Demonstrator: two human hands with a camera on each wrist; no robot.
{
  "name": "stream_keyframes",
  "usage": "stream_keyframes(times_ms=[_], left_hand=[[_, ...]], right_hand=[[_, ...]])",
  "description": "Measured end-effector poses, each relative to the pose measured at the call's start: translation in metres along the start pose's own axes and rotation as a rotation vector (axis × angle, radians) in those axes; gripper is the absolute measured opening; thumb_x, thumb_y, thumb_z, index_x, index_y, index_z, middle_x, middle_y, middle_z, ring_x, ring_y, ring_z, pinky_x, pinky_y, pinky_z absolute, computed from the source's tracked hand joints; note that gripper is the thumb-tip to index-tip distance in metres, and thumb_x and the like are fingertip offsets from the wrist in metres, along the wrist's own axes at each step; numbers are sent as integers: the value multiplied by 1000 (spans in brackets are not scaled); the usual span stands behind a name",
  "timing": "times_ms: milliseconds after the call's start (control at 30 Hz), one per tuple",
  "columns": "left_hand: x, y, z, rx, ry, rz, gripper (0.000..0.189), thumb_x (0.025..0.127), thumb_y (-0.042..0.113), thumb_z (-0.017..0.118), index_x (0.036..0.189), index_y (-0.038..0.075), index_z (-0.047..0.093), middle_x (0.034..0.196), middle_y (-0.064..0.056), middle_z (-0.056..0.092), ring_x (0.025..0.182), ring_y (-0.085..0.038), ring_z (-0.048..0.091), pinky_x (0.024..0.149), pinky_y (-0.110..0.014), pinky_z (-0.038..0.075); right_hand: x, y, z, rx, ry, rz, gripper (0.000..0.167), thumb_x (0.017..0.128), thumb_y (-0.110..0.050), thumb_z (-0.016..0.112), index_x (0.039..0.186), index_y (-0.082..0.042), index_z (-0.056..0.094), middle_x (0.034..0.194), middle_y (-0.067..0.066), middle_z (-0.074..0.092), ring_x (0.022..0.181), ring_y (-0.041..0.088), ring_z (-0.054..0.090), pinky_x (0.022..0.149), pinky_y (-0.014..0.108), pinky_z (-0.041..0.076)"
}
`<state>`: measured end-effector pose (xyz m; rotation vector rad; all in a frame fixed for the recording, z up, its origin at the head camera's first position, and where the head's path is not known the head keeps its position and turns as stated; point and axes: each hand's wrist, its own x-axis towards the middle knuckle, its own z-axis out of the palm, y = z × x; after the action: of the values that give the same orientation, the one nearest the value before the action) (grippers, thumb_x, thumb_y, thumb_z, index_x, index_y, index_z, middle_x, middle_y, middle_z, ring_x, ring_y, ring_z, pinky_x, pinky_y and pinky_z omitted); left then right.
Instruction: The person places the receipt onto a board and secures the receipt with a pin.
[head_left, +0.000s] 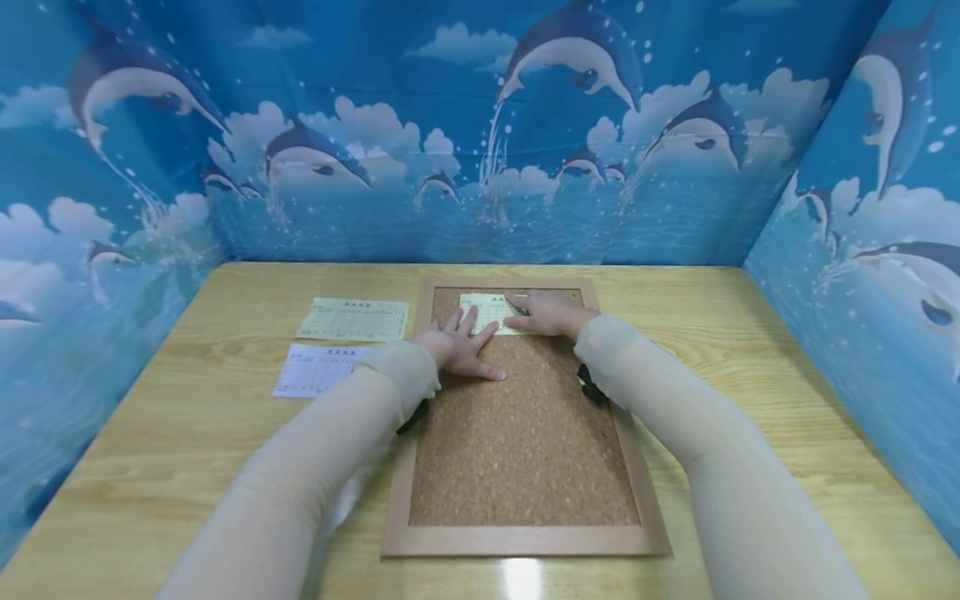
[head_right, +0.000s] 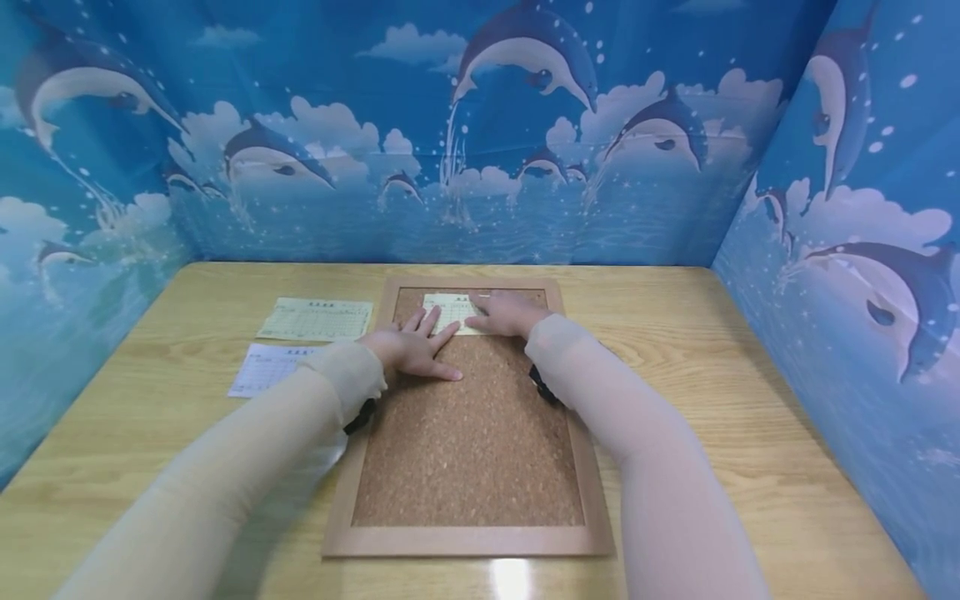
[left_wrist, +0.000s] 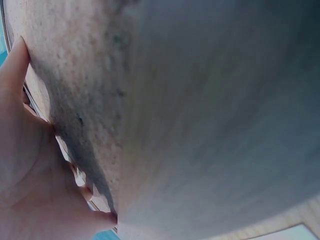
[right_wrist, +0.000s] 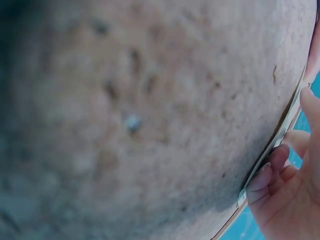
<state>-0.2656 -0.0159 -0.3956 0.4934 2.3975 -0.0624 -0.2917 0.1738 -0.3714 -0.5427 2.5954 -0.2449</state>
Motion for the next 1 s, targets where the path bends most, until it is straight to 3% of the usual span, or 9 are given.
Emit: stream_keyframes(times_ms=[200,500,1000], left_hand=[[4,-1,2,1,4,4,110,57,92,31,142,42,-18,147,-3,-33,134,-28,-27,107,-56,-3],[-14,5,-2,17,8,6,108,60,91,29,143,39,-19,148,-5,-33,135,-30,-26,108,-56,-1],[-25,8,-5,26,18,16,101,71,85,31,146,35,-16,150,-7,-29,136,-30,-24,108,-55,-1]], right_hand=[[0,-1,0,-18,-6,-2,68,95,-54,38,150,-24,13,150,20,22,133,37,29,104,52,26],[2,0,2,-30,10,1,67,95,-55,39,150,-25,15,150,20,21,134,37,28,104,53,26],[2,0,1,-37,15,2,67,95,-55,38,150,-24,15,150,19,22,134,36,27,105,52,25]])
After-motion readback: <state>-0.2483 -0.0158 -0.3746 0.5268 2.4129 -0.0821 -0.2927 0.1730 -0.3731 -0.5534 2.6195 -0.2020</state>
